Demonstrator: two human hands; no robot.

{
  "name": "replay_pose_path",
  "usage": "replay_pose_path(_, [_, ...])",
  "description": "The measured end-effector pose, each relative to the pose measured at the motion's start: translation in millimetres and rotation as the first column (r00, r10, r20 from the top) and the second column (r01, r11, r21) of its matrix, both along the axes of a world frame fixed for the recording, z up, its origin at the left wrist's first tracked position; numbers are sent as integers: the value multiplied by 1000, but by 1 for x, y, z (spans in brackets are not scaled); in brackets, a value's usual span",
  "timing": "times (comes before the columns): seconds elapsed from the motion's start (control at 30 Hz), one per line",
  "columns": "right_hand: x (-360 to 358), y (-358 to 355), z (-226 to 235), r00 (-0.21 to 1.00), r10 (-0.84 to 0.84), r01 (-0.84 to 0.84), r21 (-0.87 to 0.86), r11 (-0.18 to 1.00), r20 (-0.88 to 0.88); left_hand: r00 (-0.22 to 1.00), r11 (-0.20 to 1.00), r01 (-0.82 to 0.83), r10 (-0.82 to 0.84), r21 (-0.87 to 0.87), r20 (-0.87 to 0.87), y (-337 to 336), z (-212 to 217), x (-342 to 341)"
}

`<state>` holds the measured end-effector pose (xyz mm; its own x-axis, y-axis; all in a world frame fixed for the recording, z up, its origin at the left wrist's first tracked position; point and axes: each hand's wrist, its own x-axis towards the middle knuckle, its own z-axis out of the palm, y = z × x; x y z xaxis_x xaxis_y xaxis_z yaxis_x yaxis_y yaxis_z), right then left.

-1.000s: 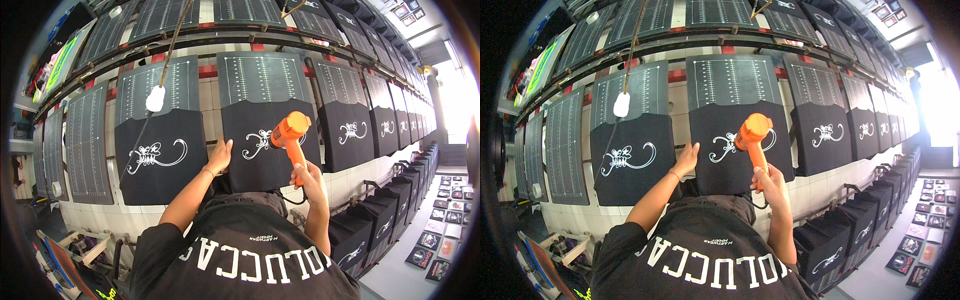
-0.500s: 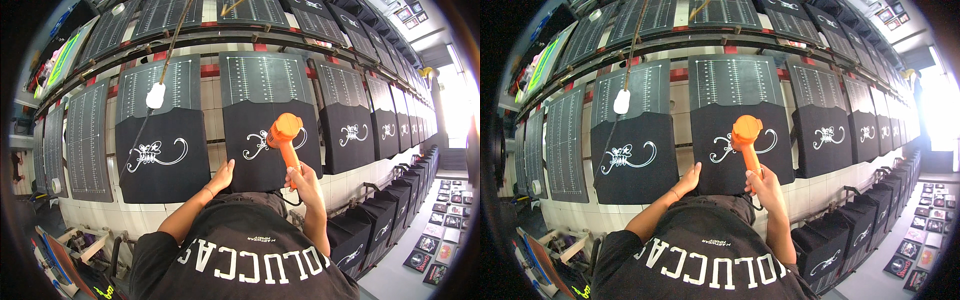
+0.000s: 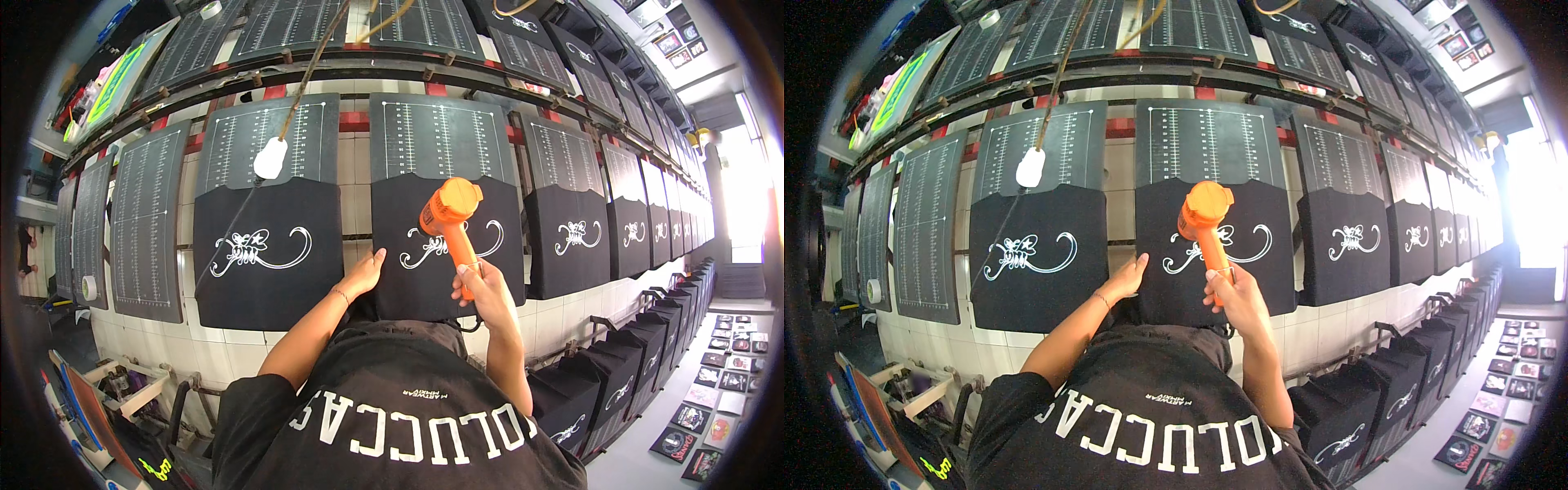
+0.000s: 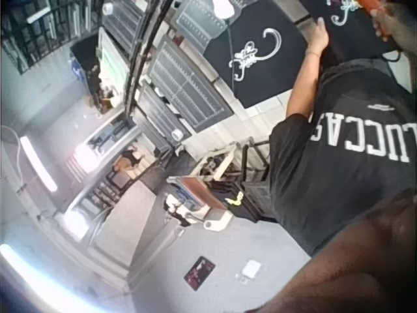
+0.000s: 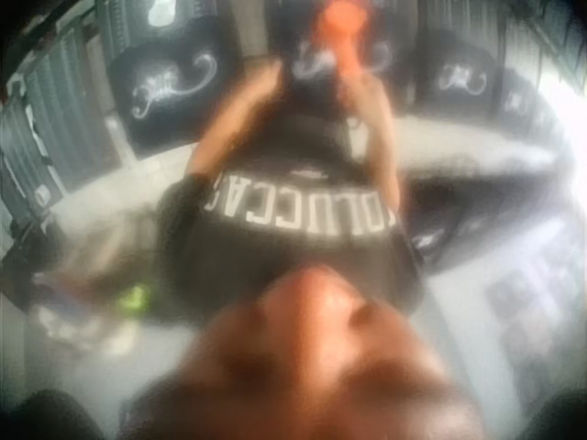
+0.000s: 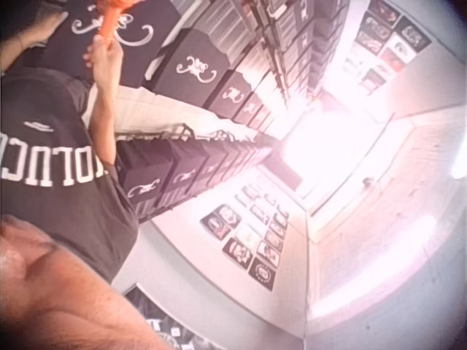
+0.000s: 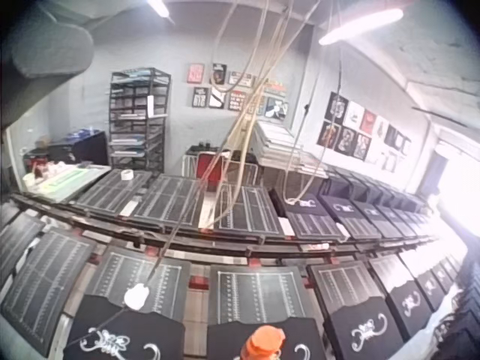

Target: The person uses an orange heat gun to dry ink on black t-shirts mounted on printing boards, moving along the rows and occasionally touching the fabric by hand.

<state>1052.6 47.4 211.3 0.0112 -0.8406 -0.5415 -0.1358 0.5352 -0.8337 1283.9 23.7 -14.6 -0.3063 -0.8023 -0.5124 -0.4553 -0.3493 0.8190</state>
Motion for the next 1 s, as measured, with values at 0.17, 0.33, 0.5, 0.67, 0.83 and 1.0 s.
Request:
replay_pose_path(0.17, [4, -6, -4, 997, 73, -74, 40, 996, 30, 1000, 998, -3, 3, -59, 5, 36, 3, -3])
replay_pose_path(0.33, [9, -2, 2, 988, 154, -154, 35, 987, -11, 995, 997, 62, -65, 46, 74, 69, -3, 1])
replay_pose_path(0.5, [10, -3, 3, 989, 144, -142, 39, 989, -37, 991, 995, 98, -100, 19, 84, 69, 11, 1])
replay_pose_path(0.67, [5, -7, 0, 998, 54, -54, 14, 998, -37, 991, 994, 109, -108, -13, 77, 69, 3, 3])
replay_pose_path(0.83, [-6, 2, 5, 996, 24, -21, 37, 999, -84, 981, 983, 152, -163, 106, 110, 62, 17, 4])
replay_pose_path(1.0, [-14, 19, 7, 999, 16, -14, 62, 998, -34, 984, 985, 169, -170, 13, 52, 61, 16, 6])
